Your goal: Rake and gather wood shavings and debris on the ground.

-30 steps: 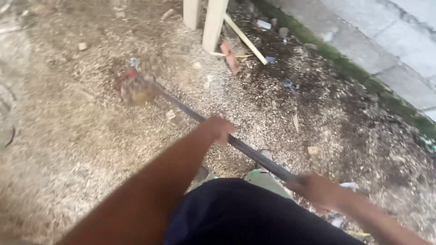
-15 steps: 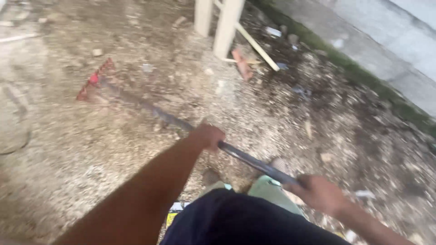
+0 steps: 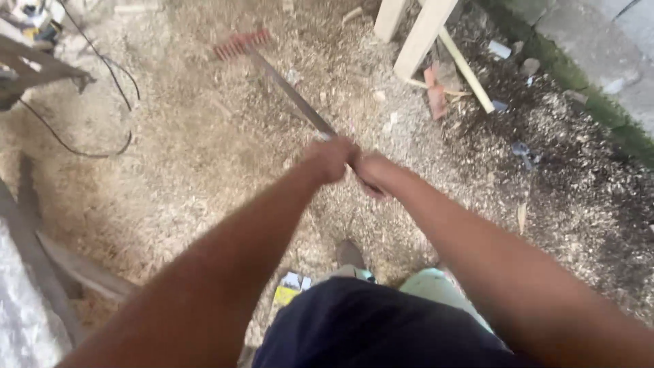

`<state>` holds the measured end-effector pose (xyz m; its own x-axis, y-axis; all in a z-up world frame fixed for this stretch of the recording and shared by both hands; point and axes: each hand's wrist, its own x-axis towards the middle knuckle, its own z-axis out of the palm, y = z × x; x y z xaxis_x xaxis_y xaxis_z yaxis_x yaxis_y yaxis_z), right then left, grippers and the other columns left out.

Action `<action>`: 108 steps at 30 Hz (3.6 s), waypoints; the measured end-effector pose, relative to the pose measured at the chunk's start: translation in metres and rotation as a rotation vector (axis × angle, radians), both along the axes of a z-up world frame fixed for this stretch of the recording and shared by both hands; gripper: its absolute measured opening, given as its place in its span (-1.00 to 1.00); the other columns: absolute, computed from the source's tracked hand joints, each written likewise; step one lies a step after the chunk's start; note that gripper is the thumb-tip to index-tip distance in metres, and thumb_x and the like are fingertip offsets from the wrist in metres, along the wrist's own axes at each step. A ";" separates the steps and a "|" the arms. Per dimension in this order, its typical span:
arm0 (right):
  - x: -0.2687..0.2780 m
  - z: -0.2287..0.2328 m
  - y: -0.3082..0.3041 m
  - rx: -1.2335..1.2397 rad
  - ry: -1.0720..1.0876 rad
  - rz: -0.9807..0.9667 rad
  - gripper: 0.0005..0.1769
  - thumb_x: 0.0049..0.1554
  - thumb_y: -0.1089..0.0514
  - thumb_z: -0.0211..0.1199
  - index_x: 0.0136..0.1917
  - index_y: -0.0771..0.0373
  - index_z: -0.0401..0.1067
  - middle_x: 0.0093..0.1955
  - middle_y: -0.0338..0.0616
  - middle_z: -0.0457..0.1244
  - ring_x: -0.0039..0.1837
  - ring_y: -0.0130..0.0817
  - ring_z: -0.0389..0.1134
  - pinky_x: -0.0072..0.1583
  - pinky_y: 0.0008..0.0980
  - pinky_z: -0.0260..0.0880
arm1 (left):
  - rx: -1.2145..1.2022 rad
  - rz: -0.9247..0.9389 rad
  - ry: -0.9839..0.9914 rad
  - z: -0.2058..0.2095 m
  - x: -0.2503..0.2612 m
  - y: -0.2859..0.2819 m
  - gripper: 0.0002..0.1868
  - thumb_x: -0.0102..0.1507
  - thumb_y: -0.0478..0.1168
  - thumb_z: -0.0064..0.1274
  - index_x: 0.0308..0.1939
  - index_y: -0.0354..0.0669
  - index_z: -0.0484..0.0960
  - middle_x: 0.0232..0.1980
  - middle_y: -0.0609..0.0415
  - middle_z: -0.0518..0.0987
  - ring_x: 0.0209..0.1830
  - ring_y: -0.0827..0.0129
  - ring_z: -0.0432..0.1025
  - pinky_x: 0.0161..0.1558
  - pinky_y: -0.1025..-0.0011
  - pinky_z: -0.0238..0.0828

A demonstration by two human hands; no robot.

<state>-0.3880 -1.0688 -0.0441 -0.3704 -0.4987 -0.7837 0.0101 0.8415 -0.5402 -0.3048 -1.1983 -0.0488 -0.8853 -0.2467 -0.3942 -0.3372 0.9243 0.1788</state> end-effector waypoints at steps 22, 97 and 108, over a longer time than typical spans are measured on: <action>0.052 0.152 0.354 0.649 0.140 -0.046 -0.26 0.13 -0.50 -0.14 0.07 0.05 0.59 -0.19 -0.07 0.37 -0.09 -0.26 0.46 0.08 -0.10 0.56 | 0.177 -0.643 -0.336 0.020 -0.063 0.142 -0.63 0.19 0.28 0.26 -0.13 0.21 0.72 -0.08 0.13 0.64 0.11 0.24 0.46 0.53 -0.16 -0.35; 0.076 0.046 0.280 0.075 0.149 -0.454 -0.41 0.29 -0.16 -0.04 0.58 -0.47 0.14 -0.45 -0.12 0.22 -0.44 -0.32 0.25 -0.24 -0.22 0.37 | -0.057 -0.528 -0.235 -0.012 -0.062 0.157 -0.34 0.23 -0.16 0.08 0.43 0.00 0.32 0.46 -0.02 0.33 0.43 0.15 0.30 0.34 0.14 0.30; 0.219 0.185 0.507 0.308 -0.096 -0.559 -0.46 0.31 -0.24 -0.01 0.55 -0.52 0.14 -0.59 -0.28 -0.07 -0.50 -0.38 0.01 -0.34 -0.34 0.25 | 0.020 -0.871 -0.237 -0.004 0.013 0.386 -0.55 0.19 -0.05 0.18 0.16 0.12 0.52 0.22 0.11 0.52 0.32 0.18 0.37 0.31 -0.04 0.22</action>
